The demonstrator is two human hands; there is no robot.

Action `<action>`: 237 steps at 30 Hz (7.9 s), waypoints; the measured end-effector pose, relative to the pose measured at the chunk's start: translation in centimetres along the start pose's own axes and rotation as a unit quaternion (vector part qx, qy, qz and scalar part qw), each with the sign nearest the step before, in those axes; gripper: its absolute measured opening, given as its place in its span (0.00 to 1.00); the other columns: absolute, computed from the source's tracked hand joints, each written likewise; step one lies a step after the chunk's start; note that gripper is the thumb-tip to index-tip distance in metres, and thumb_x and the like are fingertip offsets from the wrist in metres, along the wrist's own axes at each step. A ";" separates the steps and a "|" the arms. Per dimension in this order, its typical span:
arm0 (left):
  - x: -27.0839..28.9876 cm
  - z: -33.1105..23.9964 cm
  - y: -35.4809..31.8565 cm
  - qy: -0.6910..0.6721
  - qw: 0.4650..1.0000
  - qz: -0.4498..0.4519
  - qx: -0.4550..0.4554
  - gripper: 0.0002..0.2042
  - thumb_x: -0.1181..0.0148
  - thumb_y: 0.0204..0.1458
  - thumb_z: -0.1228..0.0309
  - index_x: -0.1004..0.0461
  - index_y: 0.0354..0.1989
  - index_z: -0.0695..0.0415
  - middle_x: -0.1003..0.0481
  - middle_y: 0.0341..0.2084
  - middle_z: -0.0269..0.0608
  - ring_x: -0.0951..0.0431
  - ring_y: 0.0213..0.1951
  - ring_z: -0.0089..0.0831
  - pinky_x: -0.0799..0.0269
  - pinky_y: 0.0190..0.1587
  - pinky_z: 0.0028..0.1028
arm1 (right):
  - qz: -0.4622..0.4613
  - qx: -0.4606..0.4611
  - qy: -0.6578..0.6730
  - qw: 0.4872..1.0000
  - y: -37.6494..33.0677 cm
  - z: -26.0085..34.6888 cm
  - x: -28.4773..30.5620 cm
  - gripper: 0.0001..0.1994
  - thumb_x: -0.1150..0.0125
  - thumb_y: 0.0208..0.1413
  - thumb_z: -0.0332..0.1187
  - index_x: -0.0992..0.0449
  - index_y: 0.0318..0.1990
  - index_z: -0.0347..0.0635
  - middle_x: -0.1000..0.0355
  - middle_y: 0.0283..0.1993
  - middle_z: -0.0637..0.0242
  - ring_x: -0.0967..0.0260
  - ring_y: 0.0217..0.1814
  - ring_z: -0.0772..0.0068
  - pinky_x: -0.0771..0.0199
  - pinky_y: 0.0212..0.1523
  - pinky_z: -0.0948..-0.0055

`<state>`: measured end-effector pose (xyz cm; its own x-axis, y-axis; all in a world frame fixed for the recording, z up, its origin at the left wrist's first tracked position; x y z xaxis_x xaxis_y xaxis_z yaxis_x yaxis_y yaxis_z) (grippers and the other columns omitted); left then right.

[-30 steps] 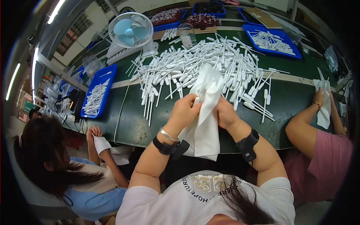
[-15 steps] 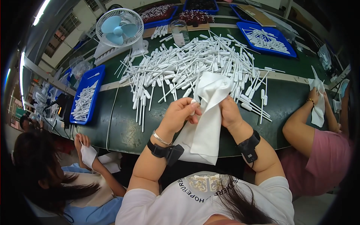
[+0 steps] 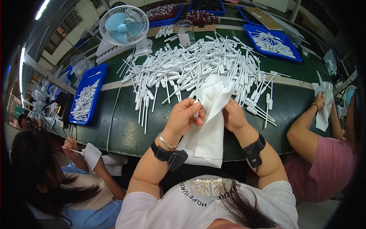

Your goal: The person picks up a white plastic part from a pile, wipes it with a cloth, and places it into a blue tray, occasionally reaching for a glass bottle to dampen the cloth.

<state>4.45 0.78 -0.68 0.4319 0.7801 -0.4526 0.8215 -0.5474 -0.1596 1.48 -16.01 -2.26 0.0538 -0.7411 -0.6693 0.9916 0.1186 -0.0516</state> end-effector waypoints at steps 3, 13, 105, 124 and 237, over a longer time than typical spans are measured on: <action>0.0 0.1 0.2 -0.009 1.000 -0.021 -0.004 0.07 0.51 0.51 0.69 0.33 0.28 0.60 0.29 0.19 0.39 0.31 0.15 0.23 0.36 0.17 0.17 | 0.004 0.001 -0.007 1.000 0.0 0.1 0.0 0.15 0.57 0.53 0.31 0.37 0.48 0.36 0.34 0.44 0.61 0.36 0.45 0.68 0.37 0.47 0.71; 0.7 -0.6 0.1 0.021 0.990 -0.084 -0.107 0.08 0.51 0.51 0.68 0.32 0.29 0.60 0.30 0.19 0.36 0.32 0.16 0.21 0.36 0.20 0.18 | 0.027 -0.020 -0.088 0.996 0.1 0.1 0.2 0.15 0.53 0.48 0.24 0.35 0.46 0.35 0.32 0.41 0.62 0.34 0.42 0.71 0.35 0.44 0.74; -1.9 4.9 -6.6 -0.414 0.852 0.284 0.148 0.16 0.68 0.57 0.61 0.36 0.32 0.61 0.41 0.09 0.31 0.46 0.09 0.18 0.48 0.12 0.16 | 0.108 0.001 -0.062 0.992 -2.2 0.9 -0.8 0.14 0.43 0.43 0.24 0.30 0.41 0.36 0.31 0.39 0.66 0.34 0.38 0.76 0.34 0.41 0.77; -0.7 3.6 -8.6 -0.325 0.914 0.185 0.158 0.17 0.68 0.57 0.60 0.38 0.32 0.61 0.44 0.08 0.27 0.46 0.10 0.16 0.51 0.13 0.15 | 0.033 0.069 -0.104 0.992 -2.0 1.3 -1.5 0.11 0.50 0.46 0.22 0.30 0.39 0.34 0.30 0.36 0.66 0.32 0.35 0.76 0.32 0.37 0.78; -3.1 0.9 -4.5 0.586 0.682 -0.045 -0.436 0.07 0.43 0.45 0.73 0.29 0.33 0.60 0.33 0.18 0.37 0.33 0.21 0.24 0.37 0.22 0.24 | 0.109 -0.058 -0.291 0.949 -2.1 -2.5 -2.4 0.10 0.54 0.54 0.34 0.31 0.37 0.37 0.30 0.31 0.68 0.35 0.30 0.84 0.34 0.29 0.81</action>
<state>-0.94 0.59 0.62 -0.0528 0.7841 0.6184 0.5528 -0.4927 0.6720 -1.04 -12.82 -2.44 0.3446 -0.9262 -0.1529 0.9320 0.3571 -0.0624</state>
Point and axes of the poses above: each hand's wrist, its own y-axis towards the middle knuckle, its own x-axis out of the back of the hand, z = x × y, the point moved 1 cm from there along y, towards the middle knuckle
